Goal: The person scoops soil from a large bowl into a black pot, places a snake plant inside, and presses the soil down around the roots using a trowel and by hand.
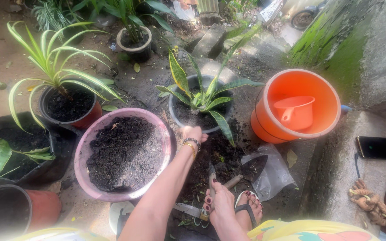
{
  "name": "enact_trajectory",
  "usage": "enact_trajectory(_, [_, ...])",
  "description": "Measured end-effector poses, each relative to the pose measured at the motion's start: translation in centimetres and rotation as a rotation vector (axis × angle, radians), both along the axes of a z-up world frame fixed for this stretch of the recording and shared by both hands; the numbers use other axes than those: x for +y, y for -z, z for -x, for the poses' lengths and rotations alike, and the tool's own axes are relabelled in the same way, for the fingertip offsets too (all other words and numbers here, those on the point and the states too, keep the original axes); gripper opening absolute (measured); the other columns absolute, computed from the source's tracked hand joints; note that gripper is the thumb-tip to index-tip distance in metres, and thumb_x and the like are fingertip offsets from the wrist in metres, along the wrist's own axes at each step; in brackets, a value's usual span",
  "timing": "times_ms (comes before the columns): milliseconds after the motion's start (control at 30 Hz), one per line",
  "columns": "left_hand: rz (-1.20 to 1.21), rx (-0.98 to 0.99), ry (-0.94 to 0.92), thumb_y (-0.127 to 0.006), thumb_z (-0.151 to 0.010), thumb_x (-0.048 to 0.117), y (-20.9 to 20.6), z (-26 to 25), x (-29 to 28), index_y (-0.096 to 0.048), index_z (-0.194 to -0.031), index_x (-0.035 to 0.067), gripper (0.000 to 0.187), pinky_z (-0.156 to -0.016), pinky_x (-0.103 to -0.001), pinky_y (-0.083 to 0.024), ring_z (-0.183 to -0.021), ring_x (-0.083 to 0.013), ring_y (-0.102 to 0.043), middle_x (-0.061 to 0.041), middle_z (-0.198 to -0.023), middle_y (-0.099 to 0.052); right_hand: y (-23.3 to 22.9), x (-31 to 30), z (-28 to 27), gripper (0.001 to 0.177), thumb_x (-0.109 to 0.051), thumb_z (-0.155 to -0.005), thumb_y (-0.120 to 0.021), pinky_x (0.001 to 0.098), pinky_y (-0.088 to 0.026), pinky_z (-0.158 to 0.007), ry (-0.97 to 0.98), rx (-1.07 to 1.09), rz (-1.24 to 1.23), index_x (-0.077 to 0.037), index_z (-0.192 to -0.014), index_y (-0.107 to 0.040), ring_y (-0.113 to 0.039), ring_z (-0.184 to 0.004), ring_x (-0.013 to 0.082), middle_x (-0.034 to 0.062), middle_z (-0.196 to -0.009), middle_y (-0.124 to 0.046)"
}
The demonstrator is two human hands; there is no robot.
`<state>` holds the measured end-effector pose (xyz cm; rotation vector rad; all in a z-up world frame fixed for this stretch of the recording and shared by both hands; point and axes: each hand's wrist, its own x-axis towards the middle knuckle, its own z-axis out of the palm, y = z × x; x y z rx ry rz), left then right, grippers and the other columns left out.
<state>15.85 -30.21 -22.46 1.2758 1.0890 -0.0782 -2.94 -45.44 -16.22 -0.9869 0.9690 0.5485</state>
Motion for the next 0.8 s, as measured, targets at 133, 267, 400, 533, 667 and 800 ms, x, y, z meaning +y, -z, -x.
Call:
enact_trajectory(133, [-0.052, 0.016, 0.159, -0.056, -0.098, 0.005, -1.4, 1.0, 2.5, -0.044, -0.127, -0.016, 0.037, -0.045, -0.025, -0.06, -0.059, -0.0234, -0.074, -0.023, -0.08, -0.073, -0.7, 0.0, -0.2, 0.021, -0.024, -0.096, -0.061, 0.0322, -0.032, -0.04, 0.002, 0.003, 0.008, -0.006, -0.107, -0.059, -0.046, -0.047, 0.0153, 0.0083, -0.074, -0.056])
enact_trajectory(267, [-0.077, 0.119, 0.236, -0.061, -0.097, 0.007, -2.2, 0.3, 5.2, -0.059, -0.113, -0.011, 0.023, -0.041, -0.023, -0.052, -0.05, -0.0179, -0.065, -0.021, -0.08, -0.073, -1.1, 0.3, -0.5, 0.023, -0.024, -0.096, -0.061, 0.0316, -0.033, -0.04, -0.011, 0.01, 0.018, -0.005, -0.11, -0.06, -0.046, -0.048, 0.0149, 0.0082, -0.074, -0.057])
enact_trajectory(400, [-0.117, 0.153, 0.349, -0.057, -0.097, 0.001, -1.4, -0.6, 8.3, -0.062, -0.109, -0.013, 0.019, -0.043, -0.023, -0.052, -0.049, -0.0143, -0.062, -0.02, -0.084, -0.071, -1.0, 0.4, -0.5, 0.024, -0.023, -0.096, -0.061, 0.0315, -0.033, -0.039, -0.017, -0.008, 0.015, -0.003, -0.11, -0.06, -0.047, -0.047, 0.015, 0.0084, -0.075, -0.056])
enact_trajectory(533, [-0.208, 0.182, 0.521, -0.059, -0.095, 0.009, -0.2, -1.9, 10.9, -0.07, -0.106, -0.009, 0.024, -0.048, -0.026, -0.054, -0.056, -0.0157, -0.067, -0.016, -0.079, -0.072, -0.9, 0.5, -0.5, 0.024, -0.023, -0.096, -0.061, 0.0314, -0.032, -0.039, -0.021, -0.008, 0.018, -0.003, -0.109, -0.061, -0.047, -0.047, 0.0147, 0.0082, -0.074, -0.057])
enact_trajectory(667, [-0.327, 0.17, 0.625, -0.063, -0.09, 0.013, 0.8, -3.3, 13.5, -0.073, -0.096, -0.009, 0.025, -0.05, -0.03, -0.052, -0.058, -0.0169, -0.068, -0.015, -0.076, -0.072, -0.6, 0.5, -0.4, 0.024, -0.022, -0.095, -0.063, 0.0315, -0.033, -0.039, -0.034, -0.038, 0.039, -0.003, -0.11, -0.062, -0.046, -0.046, 0.015, 0.0081, -0.073, -0.058])
enact_trajectory(800, [-0.29, 0.175, 0.552, -0.068, -0.086, 0.009, 0.6, -4.2, 14.5, -0.062, -0.094, -0.005, 0.017, -0.046, -0.037, -0.049, -0.054, -0.021, -0.065, -0.018, -0.078, -0.069, -0.4, 0.3, -0.3, 0.029, -0.02, -0.092, -0.066, 0.03, -0.035, -0.04, -0.051, -0.083, 0.094, -0.005, -0.117, -0.065, -0.048, -0.047, 0.0138, 0.0068, -0.072, -0.058])
